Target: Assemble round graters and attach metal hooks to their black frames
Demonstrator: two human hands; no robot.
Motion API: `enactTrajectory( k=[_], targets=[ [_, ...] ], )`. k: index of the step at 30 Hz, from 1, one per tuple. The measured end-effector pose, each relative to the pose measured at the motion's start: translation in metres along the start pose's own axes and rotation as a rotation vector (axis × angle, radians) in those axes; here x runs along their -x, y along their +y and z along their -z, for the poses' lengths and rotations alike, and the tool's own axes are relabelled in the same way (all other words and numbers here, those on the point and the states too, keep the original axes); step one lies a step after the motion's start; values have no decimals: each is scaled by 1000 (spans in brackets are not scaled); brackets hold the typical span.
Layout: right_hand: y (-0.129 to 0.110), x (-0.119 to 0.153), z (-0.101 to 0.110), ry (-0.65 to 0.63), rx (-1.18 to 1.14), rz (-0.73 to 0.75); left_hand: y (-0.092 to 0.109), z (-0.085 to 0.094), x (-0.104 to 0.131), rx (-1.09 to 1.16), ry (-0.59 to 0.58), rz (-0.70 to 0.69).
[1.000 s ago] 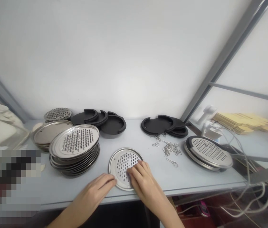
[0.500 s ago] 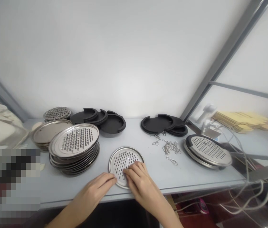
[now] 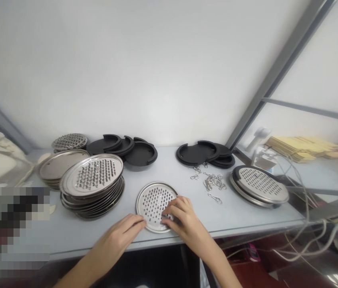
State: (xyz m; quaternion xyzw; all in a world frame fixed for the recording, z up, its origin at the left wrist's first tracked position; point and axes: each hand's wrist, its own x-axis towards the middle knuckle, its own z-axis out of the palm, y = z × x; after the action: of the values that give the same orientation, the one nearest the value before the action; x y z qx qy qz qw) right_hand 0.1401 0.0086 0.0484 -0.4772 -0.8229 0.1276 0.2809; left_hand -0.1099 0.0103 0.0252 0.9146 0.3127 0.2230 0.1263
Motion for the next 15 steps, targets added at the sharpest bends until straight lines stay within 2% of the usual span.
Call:
enactTrajectory(
  k=[8, 15],
  targets=[
    [8, 2, -4, 45, 7, 14, 1, 1, -1, -10, -21, 9],
    [13, 4, -8, 80, 31, 92, 1, 1, 0, -4, -10, 10]
  ],
)
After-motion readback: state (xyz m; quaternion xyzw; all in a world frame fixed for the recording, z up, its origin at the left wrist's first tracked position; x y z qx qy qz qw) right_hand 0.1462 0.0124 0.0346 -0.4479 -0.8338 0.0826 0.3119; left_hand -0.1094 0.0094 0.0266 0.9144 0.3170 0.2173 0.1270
